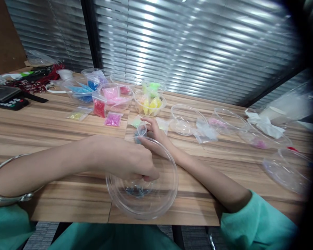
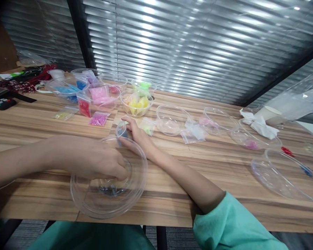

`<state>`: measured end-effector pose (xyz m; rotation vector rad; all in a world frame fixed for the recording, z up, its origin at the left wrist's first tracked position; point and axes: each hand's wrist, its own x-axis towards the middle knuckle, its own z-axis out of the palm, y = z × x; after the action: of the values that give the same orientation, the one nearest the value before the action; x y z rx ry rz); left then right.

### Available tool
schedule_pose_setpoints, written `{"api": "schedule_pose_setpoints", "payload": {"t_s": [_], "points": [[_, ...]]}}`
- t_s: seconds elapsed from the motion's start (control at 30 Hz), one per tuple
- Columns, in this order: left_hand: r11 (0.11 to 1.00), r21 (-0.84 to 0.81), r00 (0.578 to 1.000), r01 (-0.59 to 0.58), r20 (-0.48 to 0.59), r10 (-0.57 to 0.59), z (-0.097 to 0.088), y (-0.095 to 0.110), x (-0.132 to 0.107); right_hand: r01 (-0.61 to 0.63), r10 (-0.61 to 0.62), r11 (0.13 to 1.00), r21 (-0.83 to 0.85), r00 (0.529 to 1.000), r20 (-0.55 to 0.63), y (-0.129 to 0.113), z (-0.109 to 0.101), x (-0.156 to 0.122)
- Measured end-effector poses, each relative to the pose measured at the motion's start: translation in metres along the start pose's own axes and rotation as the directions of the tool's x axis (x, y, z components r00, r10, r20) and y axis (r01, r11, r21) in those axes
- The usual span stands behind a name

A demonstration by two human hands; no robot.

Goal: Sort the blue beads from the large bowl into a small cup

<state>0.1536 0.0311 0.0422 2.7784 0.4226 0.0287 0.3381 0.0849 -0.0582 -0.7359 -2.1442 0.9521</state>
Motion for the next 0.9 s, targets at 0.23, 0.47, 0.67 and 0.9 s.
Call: {"api": "schedule_pose_setpoints", "payload": {"t_s": [0.23,0.47,0.67,0.9], "points": [[0.996,-0.016,0.98,-0.092,0.178,0.093,-0.016,-0.004,0.007,0.016,-0.016,1.0,0.013,1.0,-0.006,0.006,0.001,0.0],[0.998,-0.038,0.986,-0.058,0.152,0.063,-0.023,-0.007,0.008,0.045,-0.045,0.999,0.005,0.999,0.004,0.007,0.0,0.001],[0.998,-0.033,0.985,-0.053,0.16,0.058,-0.025,-0.005,0.008,0.063,-0.063,0.998,-0.006,0.998,0.014,0.006,0.0,0.001],[0.996,0.026,0.992,-0.083,0.1,0.08,-0.023,-0.005,0.005,-0.007,0.007,0.999,-0.041,1.0,-0.002,0.009,-0.001,0.0]]}}
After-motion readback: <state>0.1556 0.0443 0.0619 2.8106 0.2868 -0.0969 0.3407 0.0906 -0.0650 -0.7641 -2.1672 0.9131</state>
